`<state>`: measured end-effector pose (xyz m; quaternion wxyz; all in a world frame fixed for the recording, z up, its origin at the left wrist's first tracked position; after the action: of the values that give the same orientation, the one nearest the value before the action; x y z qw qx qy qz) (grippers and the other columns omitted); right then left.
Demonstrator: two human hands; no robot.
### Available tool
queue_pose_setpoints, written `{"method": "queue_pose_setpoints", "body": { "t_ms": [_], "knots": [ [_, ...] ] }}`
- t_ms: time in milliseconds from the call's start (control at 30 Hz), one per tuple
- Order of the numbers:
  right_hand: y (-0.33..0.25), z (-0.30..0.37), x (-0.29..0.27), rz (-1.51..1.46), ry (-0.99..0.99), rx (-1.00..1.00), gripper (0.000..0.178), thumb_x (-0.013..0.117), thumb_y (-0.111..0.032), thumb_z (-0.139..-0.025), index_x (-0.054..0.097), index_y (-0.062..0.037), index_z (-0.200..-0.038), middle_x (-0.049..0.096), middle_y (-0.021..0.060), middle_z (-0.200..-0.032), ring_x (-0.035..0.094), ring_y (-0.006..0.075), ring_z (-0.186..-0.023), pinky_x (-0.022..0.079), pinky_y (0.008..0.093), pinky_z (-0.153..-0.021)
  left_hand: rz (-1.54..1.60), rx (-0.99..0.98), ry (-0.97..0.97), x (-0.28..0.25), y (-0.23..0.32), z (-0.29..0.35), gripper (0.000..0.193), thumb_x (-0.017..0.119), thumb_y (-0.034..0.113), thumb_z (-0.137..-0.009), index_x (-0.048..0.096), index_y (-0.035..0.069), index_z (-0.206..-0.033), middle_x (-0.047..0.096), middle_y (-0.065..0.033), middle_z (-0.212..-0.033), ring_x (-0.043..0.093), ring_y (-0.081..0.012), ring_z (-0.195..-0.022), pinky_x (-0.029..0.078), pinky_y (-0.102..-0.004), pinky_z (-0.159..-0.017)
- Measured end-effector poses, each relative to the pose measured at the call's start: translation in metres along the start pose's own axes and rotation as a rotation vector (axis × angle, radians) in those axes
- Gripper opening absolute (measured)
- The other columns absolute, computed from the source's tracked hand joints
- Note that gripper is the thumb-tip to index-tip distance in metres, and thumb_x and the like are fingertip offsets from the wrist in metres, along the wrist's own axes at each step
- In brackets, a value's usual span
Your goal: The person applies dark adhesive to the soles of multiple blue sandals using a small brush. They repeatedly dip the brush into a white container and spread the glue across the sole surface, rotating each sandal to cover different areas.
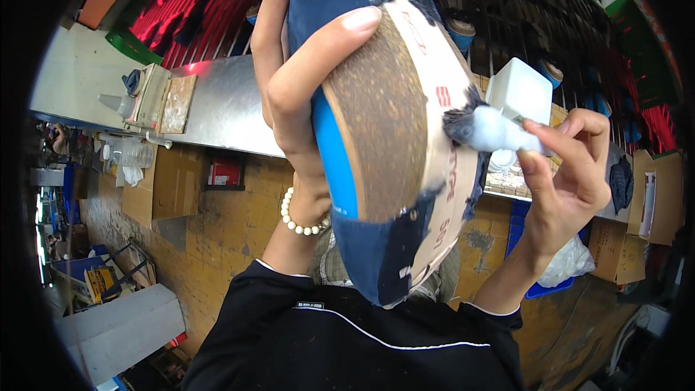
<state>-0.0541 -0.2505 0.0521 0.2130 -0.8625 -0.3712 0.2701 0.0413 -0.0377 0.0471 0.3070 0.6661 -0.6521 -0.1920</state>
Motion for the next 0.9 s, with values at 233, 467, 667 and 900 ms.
{"method": "queue_pose_setpoints", "body": {
  "t_ms": [233,467,667,900],
  "knots": [
    [-0.017,0.01,-0.001,-0.086,-0.046,-0.018,0.045,0.091,-0.031,-0.049,0.079,-0.0108,-0.087,0.04,0.0005,-0.087,0.043,0.0131,-0.077,0.034,0.0241,-0.062,-0.059,0.061,0.026,-0.007,-0.006,-0.004,0.082,0.066,0.032,-0.073,0.026,0.006,-0.14,0.043,-0.0207,-0.136,0.042,-0.0402,-0.131,0.036,-0.0488,-0.109],
    [-0.028,-0.006,-0.003,0.153,-0.083,-0.064,0.034,0.084,-0.027,-0.069,0.076,-0.002,-0.091,0.044,0.0049,-0.093,0.045,0.0145,-0.082,0.037,0.0266,-0.072,-0.088,0.087,0.014,-0.006,-0.004,0.0,0.078,0.068,0.033,-0.074,0.031,0.006,-0.137,0.045,-0.0183,-0.135,0.041,-0.0395,-0.132,0.036,-0.0484,-0.109],
    [-0.016,-0.007,-0.001,0.028,-0.078,-0.113,0.037,0.085,-0.027,-0.068,0.076,-0.0029,-0.094,0.044,0.0048,-0.1,0.044,0.0144,-0.082,0.037,0.0276,-0.074,-0.108,0.098,0.004,-0.006,-0.003,0.002,0.075,0.069,0.034,-0.074,0.034,0.007,-0.135,0.047,-0.0162,-0.134,0.04,-0.0389,-0.133,0.035,-0.0481,-0.109],
    [-0.005,-0.003,-0.002,-0.06,-0.121,-0.183,0.046,0.086,-0.036,-0.061,0.076,-0.0057,-0.094,0.042,0.004,-0.1,0.043,0.0138,-0.08,0.036,0.0275,-0.069,-0.122,0.108,-0.014,-0.004,-0.006,0.006,0.072,0.071,0.035,-0.075,0.038,0.007,-0.132,0.049,-0.0138,-0.132,0.039,-0.0383,-0.134,0.034,-0.0478,-0.109]
  ]
}}
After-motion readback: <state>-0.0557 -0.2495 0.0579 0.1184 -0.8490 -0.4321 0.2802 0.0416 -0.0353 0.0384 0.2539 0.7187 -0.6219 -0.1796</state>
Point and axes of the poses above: each hand's wrist, its own z-axis away from the middle knuckle, its own x-axis out of the palm, y = z × x, the point moved 4 cm from there along -z, towards the middle knuckle
